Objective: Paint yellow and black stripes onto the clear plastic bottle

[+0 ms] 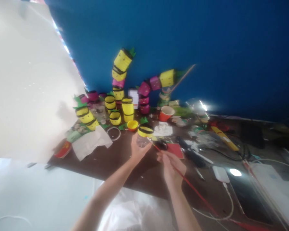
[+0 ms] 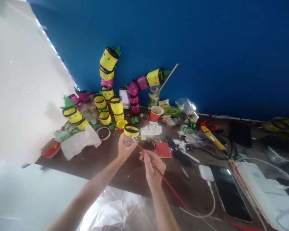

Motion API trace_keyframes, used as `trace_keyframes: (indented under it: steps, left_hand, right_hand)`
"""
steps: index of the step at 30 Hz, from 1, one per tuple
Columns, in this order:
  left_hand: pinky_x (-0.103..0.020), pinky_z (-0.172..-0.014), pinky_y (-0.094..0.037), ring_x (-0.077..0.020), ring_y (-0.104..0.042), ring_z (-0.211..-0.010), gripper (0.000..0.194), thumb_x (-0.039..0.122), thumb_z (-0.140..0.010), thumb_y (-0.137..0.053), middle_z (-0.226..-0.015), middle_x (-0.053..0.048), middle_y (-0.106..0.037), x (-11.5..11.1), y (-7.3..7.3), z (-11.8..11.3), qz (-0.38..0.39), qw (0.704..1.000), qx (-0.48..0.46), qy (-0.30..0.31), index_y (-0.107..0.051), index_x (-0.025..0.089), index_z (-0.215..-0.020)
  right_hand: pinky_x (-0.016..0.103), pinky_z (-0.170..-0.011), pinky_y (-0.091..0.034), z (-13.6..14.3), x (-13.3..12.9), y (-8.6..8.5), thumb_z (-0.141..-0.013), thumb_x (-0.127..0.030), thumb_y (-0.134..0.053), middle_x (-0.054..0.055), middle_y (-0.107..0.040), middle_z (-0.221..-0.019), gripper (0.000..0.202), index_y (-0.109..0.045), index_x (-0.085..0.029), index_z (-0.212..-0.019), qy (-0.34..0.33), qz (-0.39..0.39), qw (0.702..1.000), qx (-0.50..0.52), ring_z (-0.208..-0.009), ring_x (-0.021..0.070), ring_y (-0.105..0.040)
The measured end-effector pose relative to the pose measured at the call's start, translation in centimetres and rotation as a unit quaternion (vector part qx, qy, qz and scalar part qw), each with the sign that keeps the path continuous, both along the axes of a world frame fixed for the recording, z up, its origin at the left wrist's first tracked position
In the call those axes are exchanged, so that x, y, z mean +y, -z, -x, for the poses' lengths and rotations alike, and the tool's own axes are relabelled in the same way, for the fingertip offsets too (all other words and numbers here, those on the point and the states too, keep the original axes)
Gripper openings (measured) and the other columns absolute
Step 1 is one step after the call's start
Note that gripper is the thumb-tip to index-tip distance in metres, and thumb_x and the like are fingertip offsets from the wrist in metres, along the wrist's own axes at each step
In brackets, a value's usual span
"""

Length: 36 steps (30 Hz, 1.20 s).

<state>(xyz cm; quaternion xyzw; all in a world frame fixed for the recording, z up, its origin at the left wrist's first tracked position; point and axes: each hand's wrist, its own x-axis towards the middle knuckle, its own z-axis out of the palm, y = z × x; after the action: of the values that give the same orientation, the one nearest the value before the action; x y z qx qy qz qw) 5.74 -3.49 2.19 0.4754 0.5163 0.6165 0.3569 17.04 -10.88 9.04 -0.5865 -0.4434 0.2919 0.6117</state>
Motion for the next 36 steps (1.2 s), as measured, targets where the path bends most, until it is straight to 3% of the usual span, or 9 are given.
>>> trace_keyframes:
  steps: [5,13,26,36]
  left_hand:
    - [-0.035,-0.084,-0.051,-0.0229,-0.060,-0.099,0.061,0.033,-0.060,-0.078,-0.107,-0.009,-0.059,0.0,0.0,0.0,-0.005,1.000,0.005,0.000,-0.054,0.019,-0.115]
    - [-0.035,-0.081,-0.051,-0.0220,-0.061,-0.094,0.062,0.034,-0.059,-0.079,-0.103,-0.008,-0.060,0.1,0.4,-0.1,-0.004,1.000,0.003,-0.004,-0.055,0.019,-0.114]
    - [-0.033,-0.079,-0.052,-0.0225,-0.060,-0.097,0.061,0.035,-0.059,-0.078,-0.106,-0.008,-0.058,-0.1,-0.2,-0.3,0.005,1.000,-0.009,0.002,-0.055,0.019,-0.113]
    - [-0.040,-0.088,-0.049,-0.0244,-0.060,-0.101,0.060,0.034,-0.063,-0.077,-0.108,-0.009,-0.061,0.1,0.1,0.1,0.005,0.999,-0.014,0.036,-0.053,0.019,-0.115]
  right_hand:
    - [0.029,-0.050,-0.058,-1.0,-0.2,-0.1,-0.075,-0.037,-0.066,0.007,-0.073,-0.067,0.023,-0.070,-0.014,-0.078,0.035,-0.007,0.999,0.011,-0.051,0.0182,-0.067]
    - [0.030,-0.051,-0.057,-0.8,-0.2,0.5,-0.074,-0.044,-0.066,0.008,-0.071,-0.063,0.029,-0.070,-0.015,-0.077,0.000,0.009,0.997,0.071,-0.049,0.0178,-0.065]
    - [0.029,-0.051,-0.057,-0.6,-0.1,-0.3,-0.073,-0.041,-0.067,0.008,-0.072,-0.065,0.027,-0.069,-0.015,-0.078,-0.002,0.006,0.999,0.042,-0.051,0.0183,-0.066]
    - [0.028,-0.051,-0.055,-1.2,-0.4,1.0,-0.078,-0.037,-0.065,0.007,-0.072,-0.067,0.024,-0.071,-0.014,-0.081,0.066,-0.007,0.997,0.036,-0.053,0.0164,-0.065]
